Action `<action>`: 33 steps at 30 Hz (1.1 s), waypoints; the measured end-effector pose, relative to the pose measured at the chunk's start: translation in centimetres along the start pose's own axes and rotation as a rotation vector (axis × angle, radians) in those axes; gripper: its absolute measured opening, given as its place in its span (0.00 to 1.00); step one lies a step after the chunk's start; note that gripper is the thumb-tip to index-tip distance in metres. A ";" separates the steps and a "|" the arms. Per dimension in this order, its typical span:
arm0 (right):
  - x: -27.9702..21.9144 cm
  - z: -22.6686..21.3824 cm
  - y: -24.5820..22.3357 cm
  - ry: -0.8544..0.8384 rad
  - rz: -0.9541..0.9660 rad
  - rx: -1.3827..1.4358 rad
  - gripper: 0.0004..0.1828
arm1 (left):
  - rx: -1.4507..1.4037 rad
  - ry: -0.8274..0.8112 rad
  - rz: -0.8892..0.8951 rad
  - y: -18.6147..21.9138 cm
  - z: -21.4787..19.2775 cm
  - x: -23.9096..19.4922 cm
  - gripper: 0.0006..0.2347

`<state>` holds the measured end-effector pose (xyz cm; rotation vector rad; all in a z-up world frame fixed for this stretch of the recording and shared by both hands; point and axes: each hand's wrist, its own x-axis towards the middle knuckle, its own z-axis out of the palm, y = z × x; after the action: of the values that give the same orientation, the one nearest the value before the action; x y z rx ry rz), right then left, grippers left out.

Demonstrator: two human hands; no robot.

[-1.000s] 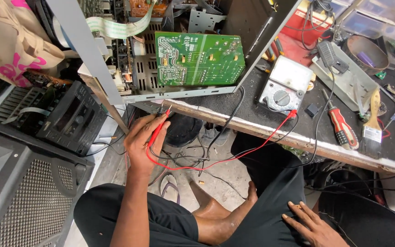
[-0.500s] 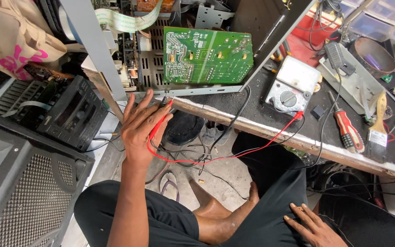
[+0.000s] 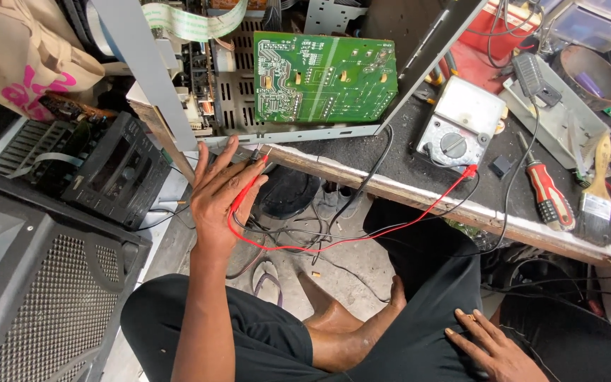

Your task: The person sits on the floor and uses a multimeter to test a green circuit board inside an open electronic device. They hold the multimeter probes and touch various points on the circuit board to check for continuity or voltage.

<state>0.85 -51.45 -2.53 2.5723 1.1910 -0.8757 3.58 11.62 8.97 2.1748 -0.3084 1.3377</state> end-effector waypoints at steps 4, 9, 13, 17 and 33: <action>0.2 0.3 0.2 0.104 -0.066 -0.156 0.58 | -0.015 0.046 0.000 -0.2 0.0 -0.3 0.15; 0.3 0.5 0.4 0.306 -0.160 -0.297 0.61 | -0.068 0.060 -0.049 -0.1 -0.2 -0.5 0.16; 0.1 0.2 0.2 0.285 -0.154 -0.253 0.63 | -0.071 0.069 -0.043 0.0 -0.3 -0.5 0.16; 0.2 -0.6 -0.5 0.334 -0.147 -0.166 0.63 | -0.059 0.064 -0.042 0.2 -0.6 -0.2 0.14; 0.0 0.0 0.0 0.205 -0.096 -0.106 0.63 | -0.064 0.070 -0.059 -0.1 -0.8 -0.6 0.14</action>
<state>0.85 -51.44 -2.50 2.5865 1.3853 -0.5585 2.75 12.11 8.71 2.0639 -0.2555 1.3492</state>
